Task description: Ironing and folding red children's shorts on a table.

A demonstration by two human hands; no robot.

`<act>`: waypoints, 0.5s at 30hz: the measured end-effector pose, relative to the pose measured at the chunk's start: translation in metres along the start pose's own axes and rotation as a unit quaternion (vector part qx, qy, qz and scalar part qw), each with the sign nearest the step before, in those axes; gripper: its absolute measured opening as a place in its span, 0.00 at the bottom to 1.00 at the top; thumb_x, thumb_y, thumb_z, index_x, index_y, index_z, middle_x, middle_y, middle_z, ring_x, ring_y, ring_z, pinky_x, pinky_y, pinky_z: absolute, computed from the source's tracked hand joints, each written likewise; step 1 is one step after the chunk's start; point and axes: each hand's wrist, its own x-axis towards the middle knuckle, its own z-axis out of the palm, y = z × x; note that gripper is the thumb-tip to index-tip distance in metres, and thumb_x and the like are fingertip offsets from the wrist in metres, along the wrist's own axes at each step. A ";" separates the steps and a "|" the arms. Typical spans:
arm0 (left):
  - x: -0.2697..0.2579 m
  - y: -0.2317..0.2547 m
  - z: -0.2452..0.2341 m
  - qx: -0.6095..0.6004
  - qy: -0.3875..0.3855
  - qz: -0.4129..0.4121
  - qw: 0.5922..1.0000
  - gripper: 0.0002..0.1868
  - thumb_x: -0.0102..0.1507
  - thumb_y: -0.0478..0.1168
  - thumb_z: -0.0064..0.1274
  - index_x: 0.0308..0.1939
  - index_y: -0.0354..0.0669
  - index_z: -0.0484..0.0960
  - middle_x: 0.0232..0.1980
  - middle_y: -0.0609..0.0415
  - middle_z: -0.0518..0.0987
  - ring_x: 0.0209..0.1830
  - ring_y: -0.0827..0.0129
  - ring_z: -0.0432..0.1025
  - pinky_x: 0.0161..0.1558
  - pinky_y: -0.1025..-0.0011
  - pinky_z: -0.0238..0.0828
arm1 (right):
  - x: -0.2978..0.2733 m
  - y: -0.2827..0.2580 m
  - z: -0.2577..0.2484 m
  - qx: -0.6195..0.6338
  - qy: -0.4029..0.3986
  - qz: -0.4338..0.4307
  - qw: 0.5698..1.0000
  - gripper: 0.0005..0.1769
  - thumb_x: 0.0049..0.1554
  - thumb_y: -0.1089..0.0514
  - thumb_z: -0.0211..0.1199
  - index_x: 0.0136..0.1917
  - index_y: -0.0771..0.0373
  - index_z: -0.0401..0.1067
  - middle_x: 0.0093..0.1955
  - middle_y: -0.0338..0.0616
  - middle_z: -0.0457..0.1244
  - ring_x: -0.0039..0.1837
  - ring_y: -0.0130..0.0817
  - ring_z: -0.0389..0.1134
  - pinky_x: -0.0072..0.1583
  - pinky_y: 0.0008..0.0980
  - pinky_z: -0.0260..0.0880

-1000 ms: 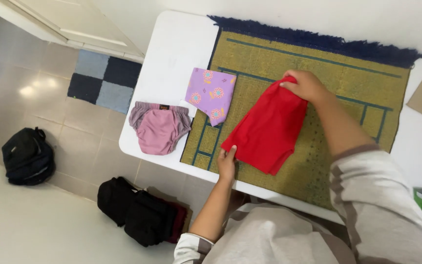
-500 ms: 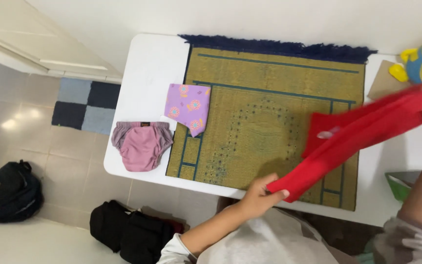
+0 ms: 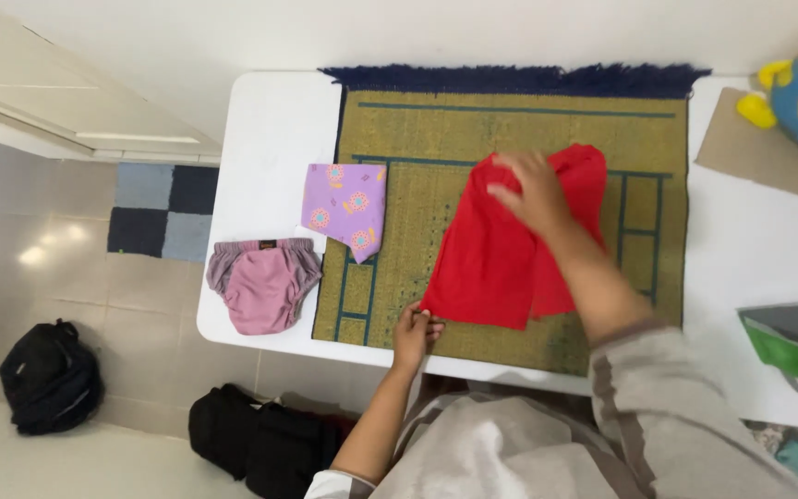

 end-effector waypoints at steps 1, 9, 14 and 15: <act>-0.001 0.008 -0.002 0.003 0.001 -0.004 1.000 0.16 0.69 0.44 0.51 0.57 0.40 0.77 0.43 0.50 0.82 0.38 0.70 0.77 0.39 0.72 0.76 | -0.028 -0.005 0.006 0.003 -0.001 0.004 1.000 0.23 0.59 0.50 0.71 0.63 0.61 0.71 0.63 0.51 0.67 0.68 0.51 0.64 0.70 0.52 0.62; 0.016 0.033 -0.002 0.087 -0.005 -0.036 0.996 0.12 0.70 0.44 0.51 0.43 0.38 0.78 0.31 0.50 0.82 0.25 0.70 0.78 0.26 0.74 0.72 | -0.208 -0.029 -0.005 -0.127 0.051 0.229 0.964 0.33 0.50 0.42 0.73 0.60 0.64 0.71 0.61 0.53 0.62 0.63 0.55 0.63 0.65 0.52 0.61; 0.023 0.031 -0.007 0.105 -0.026 -0.033 0.994 0.11 0.70 0.44 0.50 0.41 0.38 0.78 0.30 0.50 0.83 0.24 0.70 0.79 0.25 0.74 0.72 | -0.215 -0.037 -0.010 -0.184 0.028 0.341 0.921 0.32 0.48 0.42 0.75 0.57 0.65 0.72 0.58 0.54 0.64 0.60 0.55 0.64 0.61 0.51 0.63; 0.023 0.032 -0.008 0.104 -0.029 -0.040 0.993 0.11 0.70 0.44 0.50 0.41 0.38 0.77 0.31 0.50 0.83 0.24 0.70 0.79 0.25 0.74 0.72 | -0.215 -0.039 -0.010 -0.195 -0.008 0.361 0.912 0.29 0.47 0.44 0.76 0.55 0.62 0.74 0.55 0.52 0.66 0.58 0.54 0.65 0.59 0.50 0.65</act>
